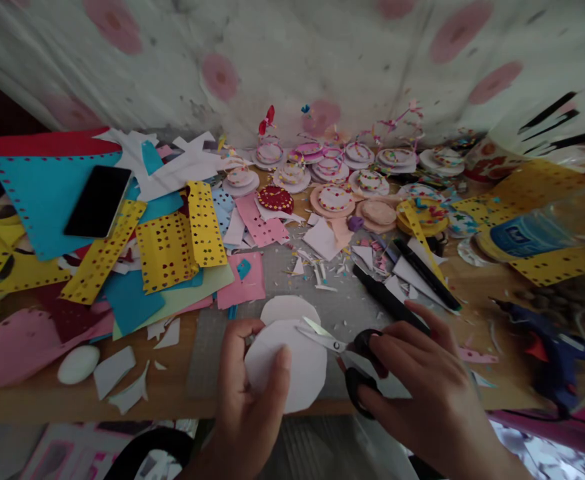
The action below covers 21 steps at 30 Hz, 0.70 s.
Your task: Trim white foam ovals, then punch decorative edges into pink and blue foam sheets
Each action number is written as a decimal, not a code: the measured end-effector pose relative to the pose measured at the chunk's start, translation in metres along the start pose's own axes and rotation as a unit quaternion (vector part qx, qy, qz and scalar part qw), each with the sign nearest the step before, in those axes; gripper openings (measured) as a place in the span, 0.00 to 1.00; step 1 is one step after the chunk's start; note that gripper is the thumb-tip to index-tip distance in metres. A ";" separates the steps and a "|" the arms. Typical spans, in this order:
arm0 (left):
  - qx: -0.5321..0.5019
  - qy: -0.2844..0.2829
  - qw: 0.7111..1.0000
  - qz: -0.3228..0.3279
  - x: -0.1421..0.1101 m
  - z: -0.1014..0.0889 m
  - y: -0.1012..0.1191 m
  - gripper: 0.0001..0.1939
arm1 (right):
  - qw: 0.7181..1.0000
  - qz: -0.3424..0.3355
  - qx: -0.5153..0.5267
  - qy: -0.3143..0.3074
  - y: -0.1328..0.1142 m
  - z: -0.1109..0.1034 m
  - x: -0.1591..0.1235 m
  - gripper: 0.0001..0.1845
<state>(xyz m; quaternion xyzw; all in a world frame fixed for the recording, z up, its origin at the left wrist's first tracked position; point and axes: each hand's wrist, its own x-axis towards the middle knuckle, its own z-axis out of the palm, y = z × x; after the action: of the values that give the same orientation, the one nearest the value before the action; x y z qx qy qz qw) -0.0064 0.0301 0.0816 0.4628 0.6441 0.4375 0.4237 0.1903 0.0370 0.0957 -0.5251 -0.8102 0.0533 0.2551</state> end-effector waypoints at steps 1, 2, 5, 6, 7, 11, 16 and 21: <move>-0.007 0.001 1.000 -0.007 0.000 0.001 -0.001 0.13 | 1.000 -0.004 0.000 0.003 0.000 0.000 0.001 0.13; -0.014 0.003 1.000 -0.015 0.000 0.001 -0.001 0.14 | 1.000 -0.007 0.001 0.006 0.001 0.000 0.001 0.12; -0.014 0.013 0.999 -0.033 0.000 0.001 -0.003 0.15 | 1.000 -0.012 0.006 0.003 0.001 0.001 0.001 0.10; -0.009 0.017 0.999 -0.035 0.000 0.001 -0.003 0.15 | 1.000 -0.013 0.003 0.000 0.002 0.001 0.001 0.10; -0.006 0.020 0.999 -0.036 0.000 0.001 -0.004 0.15 | 1.000 -0.012 -0.001 0.000 0.002 0.001 0.001 0.09; -0.034 -0.003 0.998 -0.054 0.002 0.001 -0.006 0.15 | 1.000 0.009 0.015 0.000 0.006 0.006 -0.001 0.08; -0.053 0.006 0.998 -0.043 0.009 0.000 -0.004 0.15 | 0.991 0.093 0.098 -0.006 0.016 0.018 -0.002 0.13; -0.072 -0.011 0.997 -0.031 0.014 -0.002 -0.002 0.14 | 0.984 0.122 0.126 -0.026 0.013 0.020 -0.004 0.10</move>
<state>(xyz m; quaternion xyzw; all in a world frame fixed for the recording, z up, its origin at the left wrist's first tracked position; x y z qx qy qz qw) -0.0113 0.0431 0.0778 0.4160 0.6203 0.4639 0.4765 0.1928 0.0424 0.0727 -0.5820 -0.7331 0.1993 0.2900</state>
